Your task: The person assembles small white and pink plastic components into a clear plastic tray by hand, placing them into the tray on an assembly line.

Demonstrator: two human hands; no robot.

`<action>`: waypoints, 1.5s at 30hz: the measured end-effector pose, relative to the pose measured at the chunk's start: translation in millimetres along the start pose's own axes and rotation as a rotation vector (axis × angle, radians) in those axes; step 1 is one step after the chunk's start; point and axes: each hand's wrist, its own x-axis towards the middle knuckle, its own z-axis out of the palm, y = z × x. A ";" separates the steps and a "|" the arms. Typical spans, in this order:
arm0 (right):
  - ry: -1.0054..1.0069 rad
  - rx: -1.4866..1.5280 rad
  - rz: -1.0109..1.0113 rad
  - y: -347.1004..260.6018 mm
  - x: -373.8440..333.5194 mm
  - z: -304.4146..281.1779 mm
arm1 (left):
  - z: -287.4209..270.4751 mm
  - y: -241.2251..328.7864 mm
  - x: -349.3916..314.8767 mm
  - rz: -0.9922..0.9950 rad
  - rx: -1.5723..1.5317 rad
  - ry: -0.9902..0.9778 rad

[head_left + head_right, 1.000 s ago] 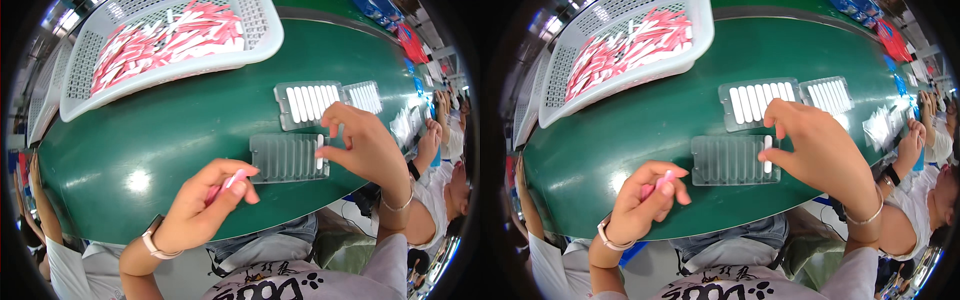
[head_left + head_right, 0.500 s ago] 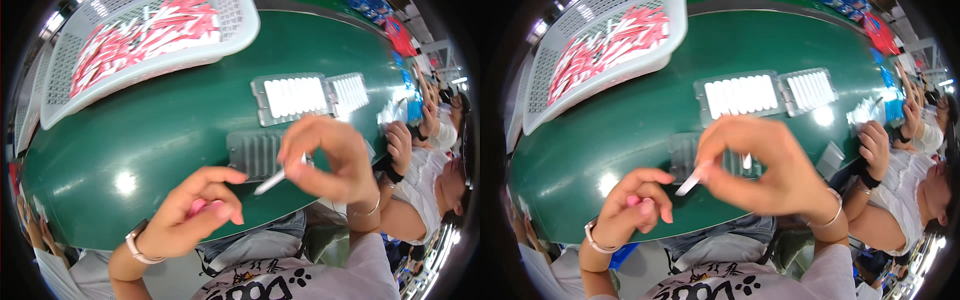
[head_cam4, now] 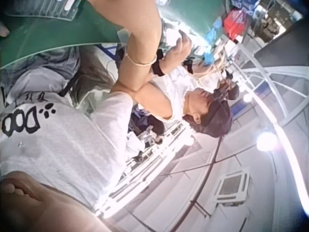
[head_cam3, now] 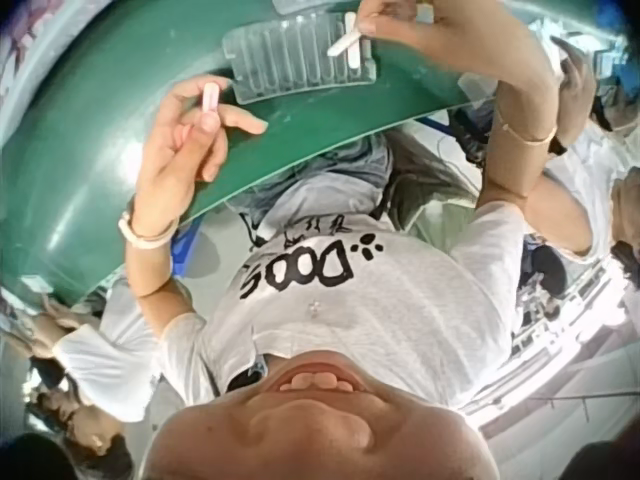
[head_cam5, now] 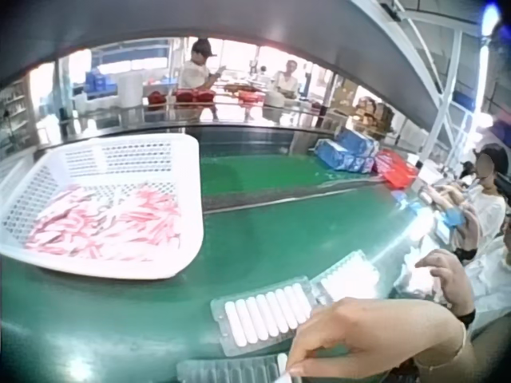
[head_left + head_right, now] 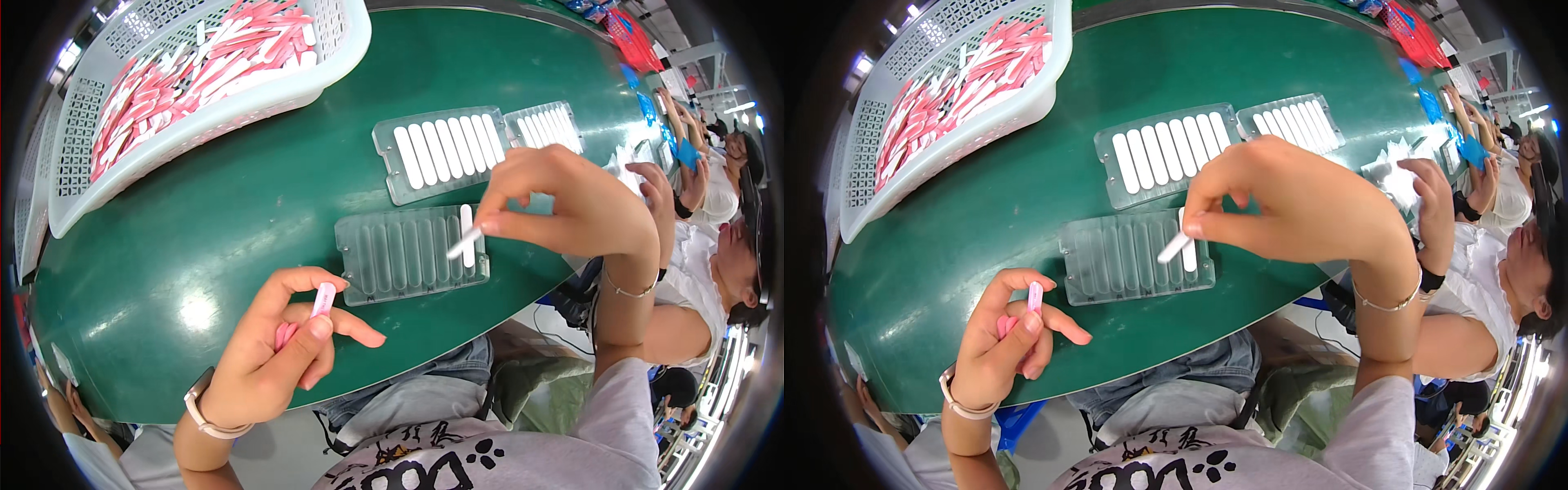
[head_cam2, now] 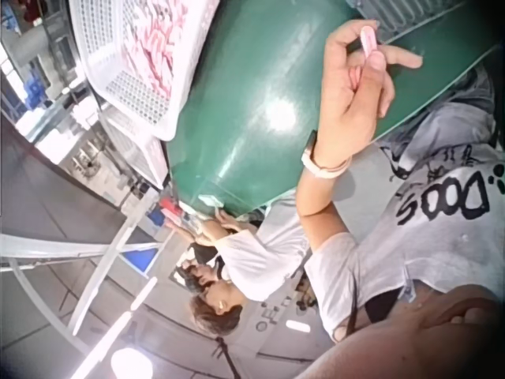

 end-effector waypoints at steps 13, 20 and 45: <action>-0.467 -0.480 0.156 -36.6 59.4 -20.2 | 6.1 -2.3 -10.7 -0.100 0.121 0.240; -0.290 -0.490 -0.192 9.9 43.7 -14.2 | 11.1 -4.6 14.3 -0.034 0.072 0.060; 0.275 -0.659 0.038 -32.4 -36.4 60.9 | 3.5 6.2 -0.7 -0.086 0.029 0.163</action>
